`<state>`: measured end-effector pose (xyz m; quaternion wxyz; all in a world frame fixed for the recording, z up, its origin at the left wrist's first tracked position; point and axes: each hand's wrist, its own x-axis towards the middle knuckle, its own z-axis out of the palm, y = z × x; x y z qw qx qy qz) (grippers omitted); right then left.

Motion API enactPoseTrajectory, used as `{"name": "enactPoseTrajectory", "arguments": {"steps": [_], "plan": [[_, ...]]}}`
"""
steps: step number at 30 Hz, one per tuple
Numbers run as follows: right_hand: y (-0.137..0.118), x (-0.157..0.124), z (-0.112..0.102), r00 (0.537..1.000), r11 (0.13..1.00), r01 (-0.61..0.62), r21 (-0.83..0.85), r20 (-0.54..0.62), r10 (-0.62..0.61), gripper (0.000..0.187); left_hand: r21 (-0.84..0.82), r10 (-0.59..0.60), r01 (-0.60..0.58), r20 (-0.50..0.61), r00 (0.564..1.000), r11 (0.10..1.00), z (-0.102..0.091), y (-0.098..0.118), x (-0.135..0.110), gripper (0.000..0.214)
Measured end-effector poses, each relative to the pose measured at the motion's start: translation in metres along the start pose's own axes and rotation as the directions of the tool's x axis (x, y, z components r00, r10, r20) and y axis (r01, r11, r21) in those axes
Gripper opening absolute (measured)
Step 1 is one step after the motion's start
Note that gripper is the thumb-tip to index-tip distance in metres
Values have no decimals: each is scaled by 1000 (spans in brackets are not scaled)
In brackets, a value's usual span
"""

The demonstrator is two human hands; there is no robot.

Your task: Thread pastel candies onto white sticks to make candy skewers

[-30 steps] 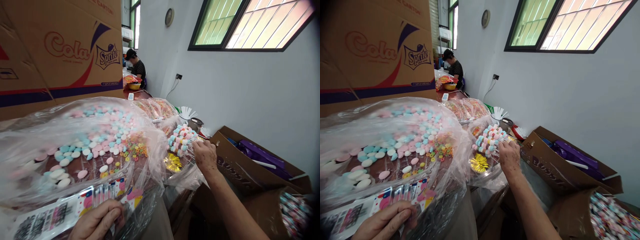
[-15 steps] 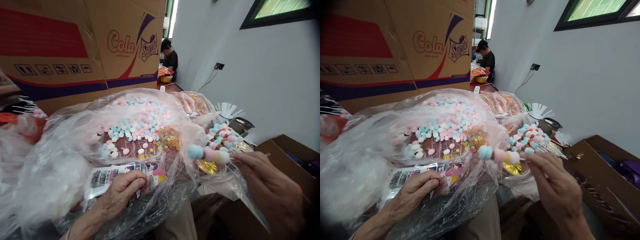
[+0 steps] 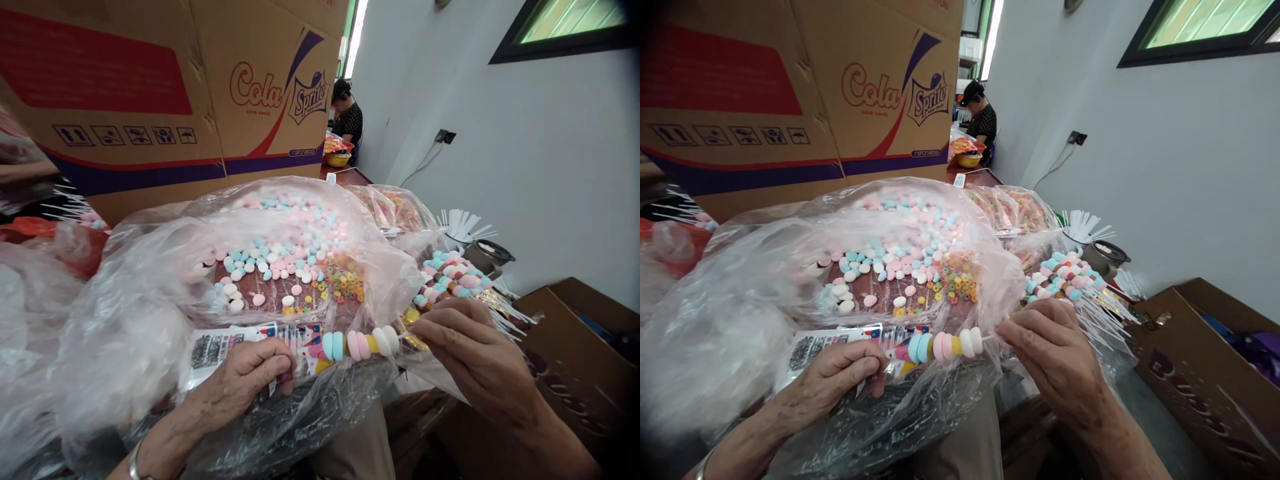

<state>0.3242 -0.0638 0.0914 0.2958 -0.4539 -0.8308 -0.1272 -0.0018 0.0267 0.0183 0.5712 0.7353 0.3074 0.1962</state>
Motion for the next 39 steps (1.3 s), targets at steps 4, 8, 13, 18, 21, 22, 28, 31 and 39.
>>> {"name": "enactPoseTrajectory", "arguments": {"steps": [4, 8, 13, 18, 21, 22, 28, 31, 39], "plan": [[0, 4, -5, 999, 1000, 19, 5, 34, -19, 20, 48, -24, 23, 29, 999, 999, -3, 3, 1, 40], [2, 9, -7, 999, 999, 32, -16, 39, -31, 20, 70, -46, 45, 9, 999, 997, -7, 2, 1, 41], [1, 15, 2, 997, 998, 61, -1, 52, -61, 20, 140, -46, 41, 34, 998, 989, -9, 1, 1, 41], [0, 19, 8, 997, 1000, 11, 22, 70, -12, 20, 158, -37, 23, 85, 996, 987, -8, 2, 4, 38], [-1, 20, 9, 994, 999, 7, 37, 108, -11, 18, 143, -49, 37, 79, 996, 989, -9, 2, 6, 36], [-1, 21, 10, 992, 999, 2, 50, 123, -8, 18, 144, -53, 41, 78, 996, 989, -9, 2, 6, 35], [1, 20, 23, 985, 992, -4, 129, 171, -18, 18, 180, -90, 59, 172, 981, 982, -6, 21, 7, 25], [1, 21, 27, 987, 989, -13, 147, 159, -11, 19, 125, -128, 103, 211, 969, 987, -1, 34, 6, 17], [-5, 32, 31, 959, 976, -14, 218, 279, -48, 35, 73, -135, 119, 286, 949, 990, 13, 44, 12, 10]]}}
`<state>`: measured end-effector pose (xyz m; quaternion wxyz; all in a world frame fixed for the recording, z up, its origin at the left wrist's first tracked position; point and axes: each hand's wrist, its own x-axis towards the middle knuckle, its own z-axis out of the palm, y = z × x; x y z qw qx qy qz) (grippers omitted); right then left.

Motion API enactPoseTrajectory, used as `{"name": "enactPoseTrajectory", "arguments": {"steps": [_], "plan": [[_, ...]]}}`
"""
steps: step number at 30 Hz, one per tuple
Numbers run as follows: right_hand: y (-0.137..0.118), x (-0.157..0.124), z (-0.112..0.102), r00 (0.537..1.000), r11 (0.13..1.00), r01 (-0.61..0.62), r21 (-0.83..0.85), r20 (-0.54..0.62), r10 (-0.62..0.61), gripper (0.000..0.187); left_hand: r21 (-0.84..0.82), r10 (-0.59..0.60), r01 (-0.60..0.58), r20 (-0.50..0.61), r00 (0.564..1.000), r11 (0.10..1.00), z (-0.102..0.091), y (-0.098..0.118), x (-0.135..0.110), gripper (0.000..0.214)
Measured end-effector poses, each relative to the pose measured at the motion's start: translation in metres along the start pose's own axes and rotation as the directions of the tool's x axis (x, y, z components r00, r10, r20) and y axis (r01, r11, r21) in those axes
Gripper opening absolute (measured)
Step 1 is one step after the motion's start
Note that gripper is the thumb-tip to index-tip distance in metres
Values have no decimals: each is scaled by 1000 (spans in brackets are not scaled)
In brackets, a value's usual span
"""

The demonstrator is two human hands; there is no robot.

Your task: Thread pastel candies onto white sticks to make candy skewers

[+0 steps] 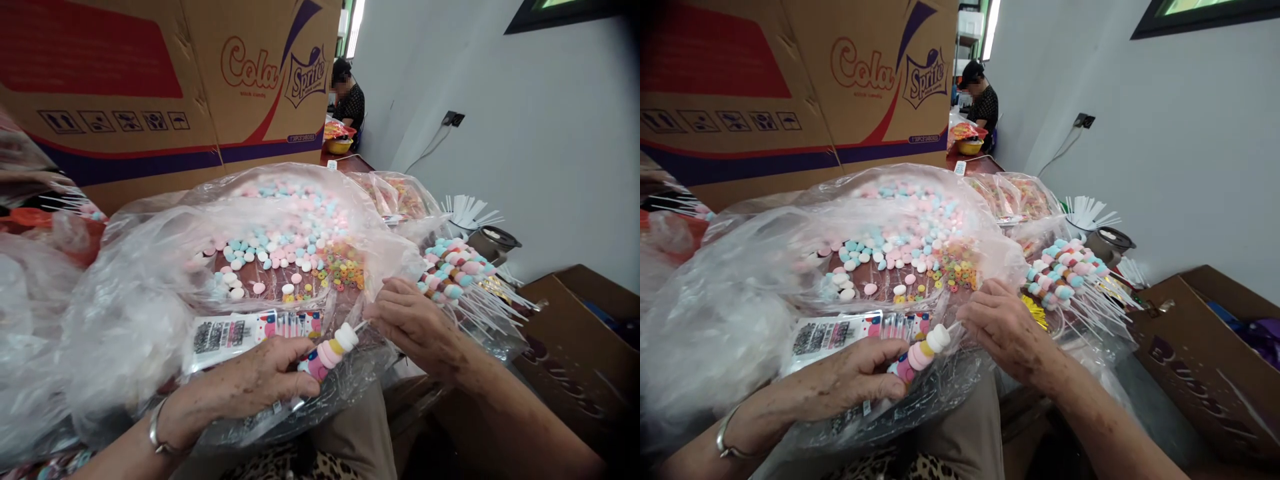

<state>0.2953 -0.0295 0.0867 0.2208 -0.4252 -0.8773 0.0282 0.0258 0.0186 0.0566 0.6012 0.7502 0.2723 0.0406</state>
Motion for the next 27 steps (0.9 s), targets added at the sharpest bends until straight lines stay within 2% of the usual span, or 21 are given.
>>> {"name": "enactPoseTrajectory", "arguments": {"steps": [3, 8, 13, 16, 22, 25, 27], "plan": [[0, 3, -2, 999, 1000, -9, 19, 50, 8, 36, 58, 22, -22, 2, 1000, 998, 1, -1, 1, 11], [-5, 5, -4, 979, 994, -26, 110, 204, 3, 31, 131, 88, -76, -91, 992, 988, 0, -10, 1, 11], [-15, 6, 11, 971, 988, -67, 137, 236, 33, 27, 162, 67, -50, -103, 992, 986, 6, -13, 2, 14], [-20, 9, 25, 970, 993, -40, 113, 241, 12, 29, 146, 51, -34, -112, 992, 989, 13, -12, 5, 14], [-21, 12, 33, 969, 988, -10, 154, 246, -29, 29, -4, 13, -14, -150, 989, 1000, 24, -16, 7, 19], [-22, 13, 35, 967, 987, 28, 155, 245, -66, 30, -198, -87, 69, -86, 992, 978, 28, -15, 5, 14], [-23, 15, 38, 965, 987, 83, 140, 236, -115, 31, -352, -169, 139, -57, 984, 926, 32, -14, 6, 18]]}}
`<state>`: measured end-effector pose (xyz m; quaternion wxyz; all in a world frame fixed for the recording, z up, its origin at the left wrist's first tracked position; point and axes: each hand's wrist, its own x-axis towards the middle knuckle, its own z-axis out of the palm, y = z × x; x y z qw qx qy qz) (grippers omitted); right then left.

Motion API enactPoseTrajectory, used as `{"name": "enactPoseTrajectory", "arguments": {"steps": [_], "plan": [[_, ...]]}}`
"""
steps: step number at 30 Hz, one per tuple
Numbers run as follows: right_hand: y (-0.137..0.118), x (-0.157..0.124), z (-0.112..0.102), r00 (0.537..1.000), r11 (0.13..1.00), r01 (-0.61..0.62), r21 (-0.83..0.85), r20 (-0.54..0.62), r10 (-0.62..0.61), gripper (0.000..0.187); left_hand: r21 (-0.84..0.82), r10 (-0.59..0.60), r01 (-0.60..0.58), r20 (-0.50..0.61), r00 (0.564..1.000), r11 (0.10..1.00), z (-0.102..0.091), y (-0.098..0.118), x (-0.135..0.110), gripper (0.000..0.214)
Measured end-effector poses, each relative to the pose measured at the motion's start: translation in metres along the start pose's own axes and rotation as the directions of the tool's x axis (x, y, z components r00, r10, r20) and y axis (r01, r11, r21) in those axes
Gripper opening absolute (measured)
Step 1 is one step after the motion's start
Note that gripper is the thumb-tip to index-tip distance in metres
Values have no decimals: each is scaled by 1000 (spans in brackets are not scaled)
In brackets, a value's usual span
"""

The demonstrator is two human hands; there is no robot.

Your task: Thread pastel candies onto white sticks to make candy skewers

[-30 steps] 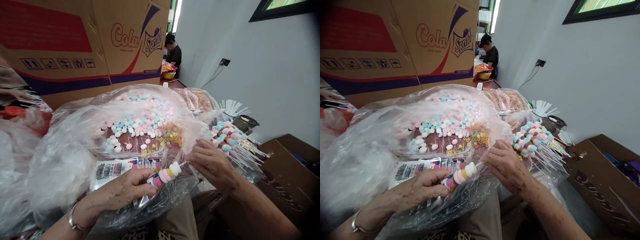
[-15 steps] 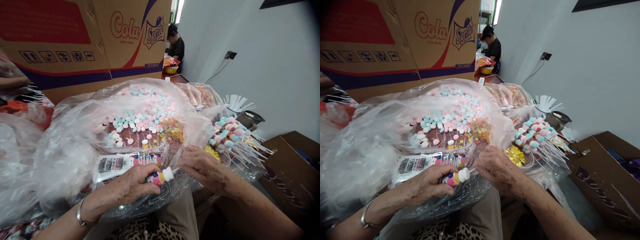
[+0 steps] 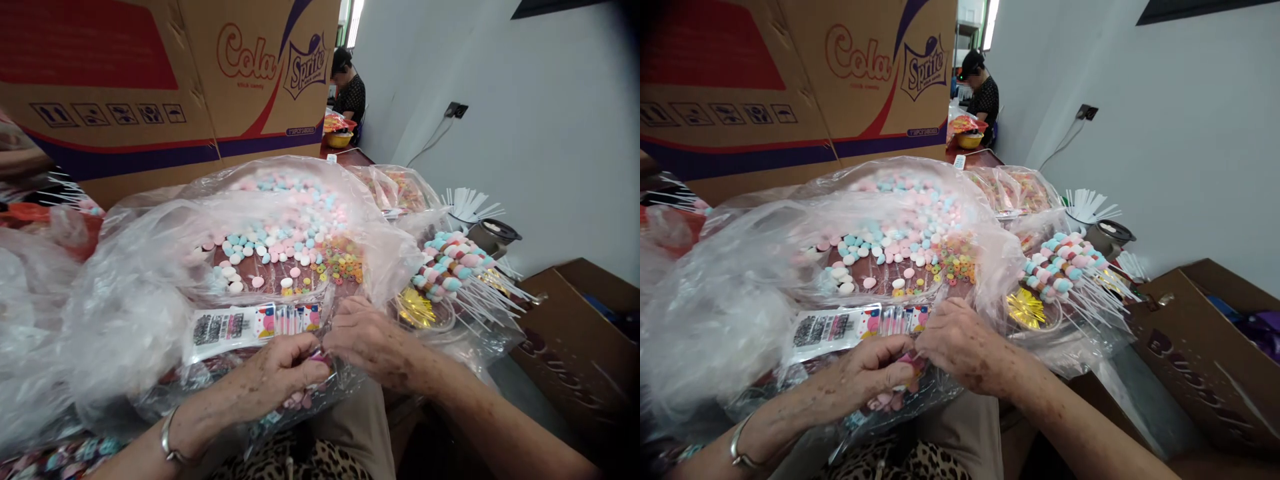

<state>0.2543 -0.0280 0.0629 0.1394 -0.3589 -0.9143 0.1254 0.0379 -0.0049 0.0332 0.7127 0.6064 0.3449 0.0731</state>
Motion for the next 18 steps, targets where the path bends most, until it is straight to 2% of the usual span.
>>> {"name": "enactPoseTrajectory", "arguments": {"steps": [3, 5, 7, 10, 12, 13, 15, 17, 18], "plan": [[0, 4, 0, 997, 999, 4, -44, -82, -8, 24, -180, -53, 38, -80, 995, 983, 5, 0, 3, 33], [3, 5, -2, 975, 991, -91, -99, -213, 68, 16, -223, -35, 1, -150, 988, 975, 6, 2, 5, 38], [6, 4, -4, 946, 975, -168, -143, -302, 119, 19, -221, -14, -33, -207, 978, 975, 7, 5, 6, 40], [11, 4, 1, 960, 989, -87, -123, -277, 50, 28, -141, -19, -23, -288, 957, 990, 8, 12, 3, 42], [11, 5, 8, 966, 999, -18, -45, -260, 6, 33, -72, -45, 22, -339, 940, 997, 10, 14, 1, 44], [9, 7, 12, 962, 999, -31, 20, -271, 36, 32, -50, -50, 35, -354, 934, 998, 11, 14, 0, 44], [3, 11, 19, 926, 962, -151, 228, -307, 218, 25, -38, -23, 9, -383, 923, 999, 12, 14, 0, 44], [-6, 16, 27, 833, 829, -256, 497, -323, 450, 18, -23, 43, -59, -426, 904, 998, 11, 13, 3, 42], [-10, 19, 31, 788, 743, -268, 613, -305, 535, 19, -9, 81, -95, -453, 888, 995, 10, 14, 4, 40]]}}
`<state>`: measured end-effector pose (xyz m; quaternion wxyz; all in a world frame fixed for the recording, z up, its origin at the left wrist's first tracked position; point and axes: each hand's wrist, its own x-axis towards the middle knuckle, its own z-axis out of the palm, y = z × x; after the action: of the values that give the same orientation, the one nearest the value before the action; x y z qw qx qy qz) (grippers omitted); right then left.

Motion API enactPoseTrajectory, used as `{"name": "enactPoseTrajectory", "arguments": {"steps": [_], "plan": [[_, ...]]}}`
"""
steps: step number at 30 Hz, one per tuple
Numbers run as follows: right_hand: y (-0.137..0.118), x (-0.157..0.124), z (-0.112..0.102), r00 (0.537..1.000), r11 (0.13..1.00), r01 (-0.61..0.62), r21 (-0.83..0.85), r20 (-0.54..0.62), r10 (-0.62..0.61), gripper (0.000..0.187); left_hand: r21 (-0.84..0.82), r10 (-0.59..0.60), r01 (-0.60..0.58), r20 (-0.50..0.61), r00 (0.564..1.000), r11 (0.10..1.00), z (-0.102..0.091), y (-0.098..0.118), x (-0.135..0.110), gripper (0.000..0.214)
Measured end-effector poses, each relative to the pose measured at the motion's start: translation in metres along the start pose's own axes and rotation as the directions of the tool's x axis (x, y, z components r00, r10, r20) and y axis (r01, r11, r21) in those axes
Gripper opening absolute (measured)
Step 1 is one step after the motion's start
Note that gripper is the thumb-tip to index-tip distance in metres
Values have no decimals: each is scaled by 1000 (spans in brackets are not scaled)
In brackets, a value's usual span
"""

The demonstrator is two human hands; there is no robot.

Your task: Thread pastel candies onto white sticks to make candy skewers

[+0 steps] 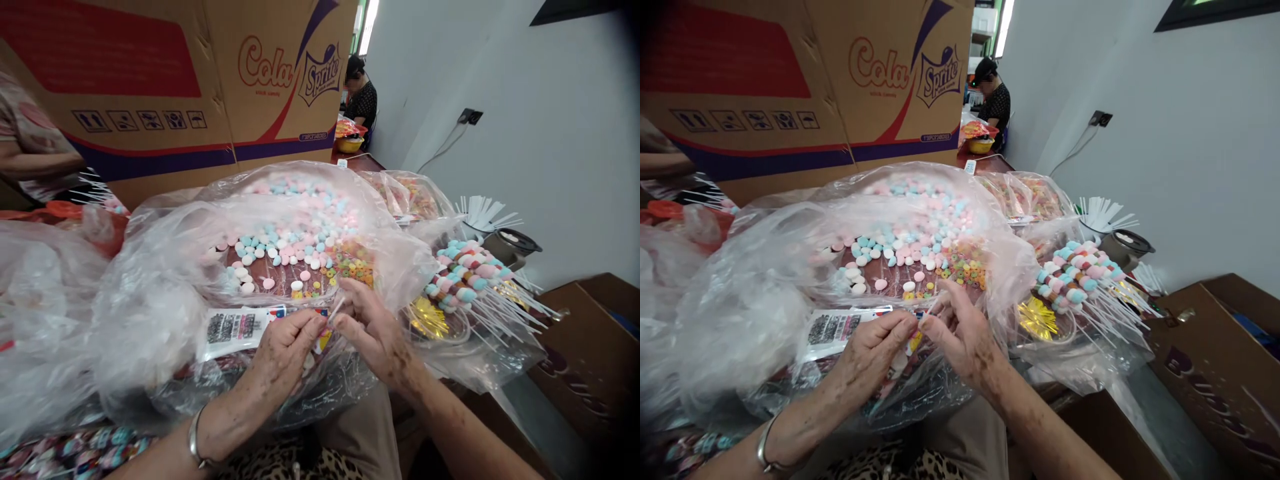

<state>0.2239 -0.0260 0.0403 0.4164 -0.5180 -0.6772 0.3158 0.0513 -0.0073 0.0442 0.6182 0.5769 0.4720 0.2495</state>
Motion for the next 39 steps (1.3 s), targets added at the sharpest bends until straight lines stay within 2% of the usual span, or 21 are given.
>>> {"name": "enactPoseTrajectory", "arguments": {"steps": [2, 4, 7, 10, 14, 16, 17, 19, 21, 24, 27, 29, 31, 33, 34, 36, 37, 39], "plan": [[-2, -3, 12, 994, 981, -110, 161, -9, 113, 23, -3, 72, -73, -54, 996, 997, 0, 1, 5, 37], [-3, -3, 20, 983, 959, -177, 220, -1, 181, 23, -24, 129, -131, -89, 988, 991, -1, 2, 10, 34], [-4, -1, 23, 964, 938, -211, 275, -101, 247, 26, -219, 147, -158, -68, 987, 963, -3, 3, 14, 33], [-2, 3, 23, 947, 870, -206, 448, -135, 293, 25, -464, 105, -62, 68, 992, 884, -3, 1, 14, 34], [7, 7, 25, 958, 686, -207, 698, 3, 287, 21, -569, 28, 69, 160, 987, 819, -6, 1, 15, 27], [12, 9, 21, 976, 670, -199, 715, 83, 201, 21, -568, 5, 125, 222, 975, 814, -11, 2, 18, 22], [13, 10, 18, 981, 706, -192, 681, 125, 146, 21, -553, -3, 161, 275, 961, 818, -14, 3, 21, 20], [14, 13, 9, 987, 844, -117, 523, 155, 40, 15, -509, -30, 247, 396, 918, 824, -20, 3, 25, 17], [11, 16, 0, 994, 958, 38, 285, 87, -66, 9, -480, -38, 308, 492, 870, 822, -25, 3, 27, 21], [6, 17, -4, 977, 977, 210, 26, -38, -209, 17, -483, 0, 305, 534, 846, 821, -27, 5, 28, 32], [5, 14, 2, 959, 967, 246, -64, -127, -253, 20, -434, -28, 295, 525, 851, 851, -25, 9, 25, 38], [6, 11, 6, 945, 957, 256, -133, -175, -277, 21, -393, -67, 289, 490, 869, 873, -24, 12, 24, 37], [6, 7, 7, 900, 917, 273, -292, -258, -350, 20, -372, -85, 268, 442, 893, 889, -25, 15, 24, 38], [3, 4, 3, 824, 792, 301, -531, -275, -496, 19, -348, -94, 248, 404, 910, 904, -27, 17, 25, 38], [1, 2, 1, 792, 696, 336, -634, -209, -573, 22, -331, -101, 244, 397, 912, 912, -27, 18, 26, 38], [-5, -1, -6, 761, 505, 466, -726, 37, -648, 30, -285, -121, 253, 410, 904, 924, -28, 18, 27, 35], [-8, -3, -9, 748, 441, 533, -722, 158, -645, 32, -253, -139, 267, 429, 892, 930, -29, 18, 27, 33], [-14, -6, -13, 730, 374, 606, -702, 303, -612, 33, -177, -174, 287, 474, 863, 942, -28, 20, 26, 30]]}}
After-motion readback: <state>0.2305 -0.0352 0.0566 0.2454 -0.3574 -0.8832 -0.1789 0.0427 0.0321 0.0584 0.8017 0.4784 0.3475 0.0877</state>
